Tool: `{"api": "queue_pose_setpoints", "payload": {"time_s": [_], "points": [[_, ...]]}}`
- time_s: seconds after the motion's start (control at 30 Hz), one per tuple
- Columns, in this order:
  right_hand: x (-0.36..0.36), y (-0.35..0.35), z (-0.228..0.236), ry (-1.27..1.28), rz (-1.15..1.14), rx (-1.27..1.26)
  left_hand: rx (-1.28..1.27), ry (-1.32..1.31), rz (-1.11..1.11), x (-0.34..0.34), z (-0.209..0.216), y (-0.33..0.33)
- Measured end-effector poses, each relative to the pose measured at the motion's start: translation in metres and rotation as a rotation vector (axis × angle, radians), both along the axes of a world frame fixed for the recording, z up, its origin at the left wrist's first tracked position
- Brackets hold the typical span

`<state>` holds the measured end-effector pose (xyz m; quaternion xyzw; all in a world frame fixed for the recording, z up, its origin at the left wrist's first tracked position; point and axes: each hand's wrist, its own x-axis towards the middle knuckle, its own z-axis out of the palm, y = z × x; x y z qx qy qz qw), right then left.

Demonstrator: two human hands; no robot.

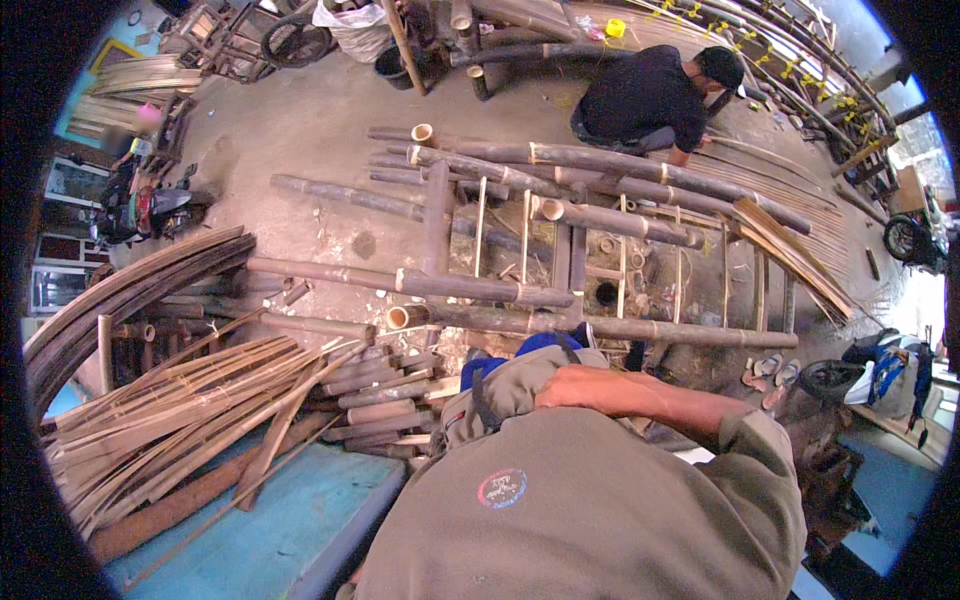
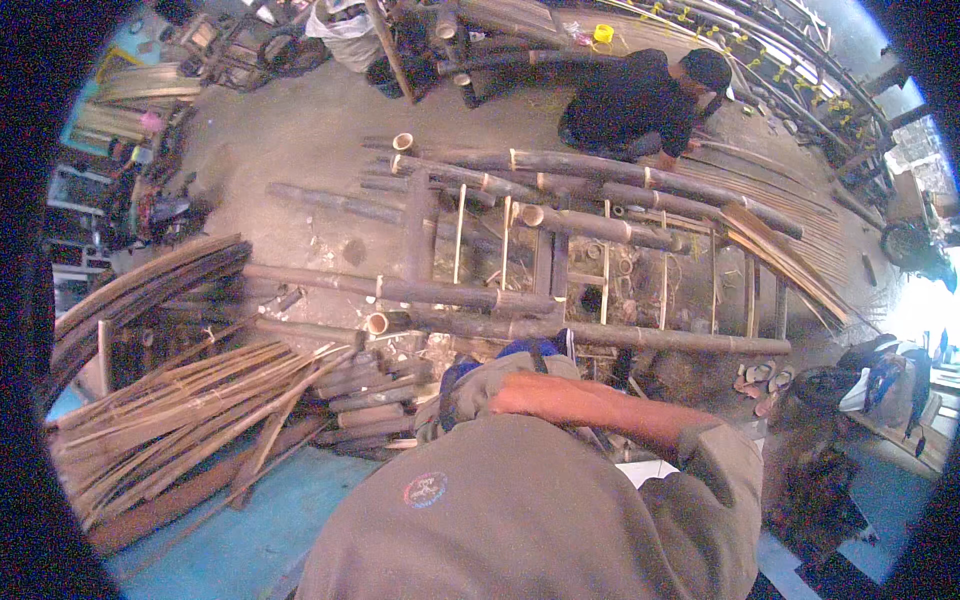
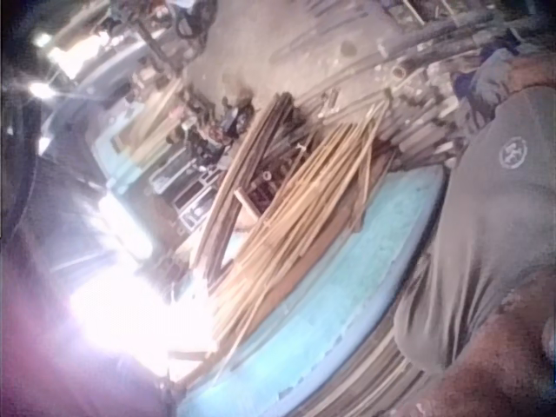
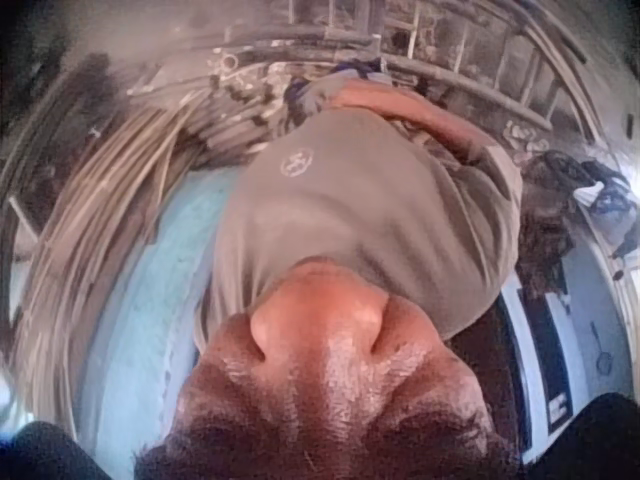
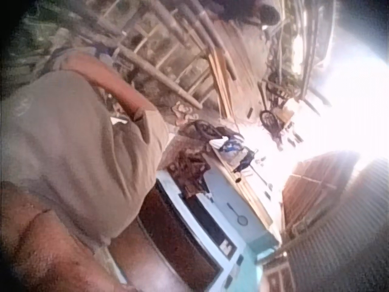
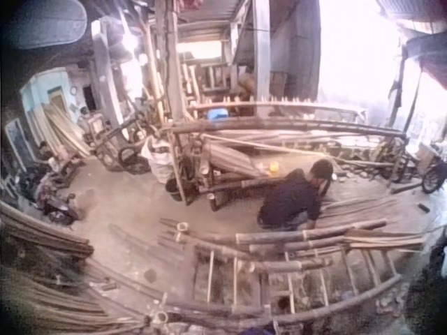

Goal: The person assembles a bamboo frame by fitting poles into joints and securing them with thin strips. They then use a knife to shave and smooth the ends of bamboo pieces to prepare them for insertion.

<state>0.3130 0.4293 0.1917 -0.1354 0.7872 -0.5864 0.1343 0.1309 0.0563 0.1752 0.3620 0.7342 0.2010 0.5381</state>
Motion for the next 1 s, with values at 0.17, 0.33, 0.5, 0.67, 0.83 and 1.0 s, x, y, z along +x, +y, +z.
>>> {"api": "queue_pose_setpoints", "payload": {"time_s": [0.17,0.33,0.5,0.67,0.83,1.0], "points": [[0.019,-0.003,-0.004,-0.079,0.003,0.307,0.008,-0.009,-0.024,-0.004,-0.003,0.009],[0.011,-0.012,-0.011,-0.149,0.028,0.45,0.008,-0.026,-0.036,-0.009,-0.002,0.012],[-0.002,-0.017,-0.022,-0.151,-0.035,0.293,-0.005,-0.041,-0.044,-0.014,0.001,0.01],[-0.01,-0.018,-0.025,-0.383,-0.116,0.006,-0.02,-0.065,-0.049,-0.02,0.005,0.009],[-0.006,-0.037,-0.065,-0.357,-0.157,-0.129,-0.037,-0.08,-0.039,-0.025,0.008,0.005],[-0.013,-0.042,-0.058,-0.528,-0.208,-0.185,-0.048,-0.092,-0.033,-0.027,0.008,0.003]]}}
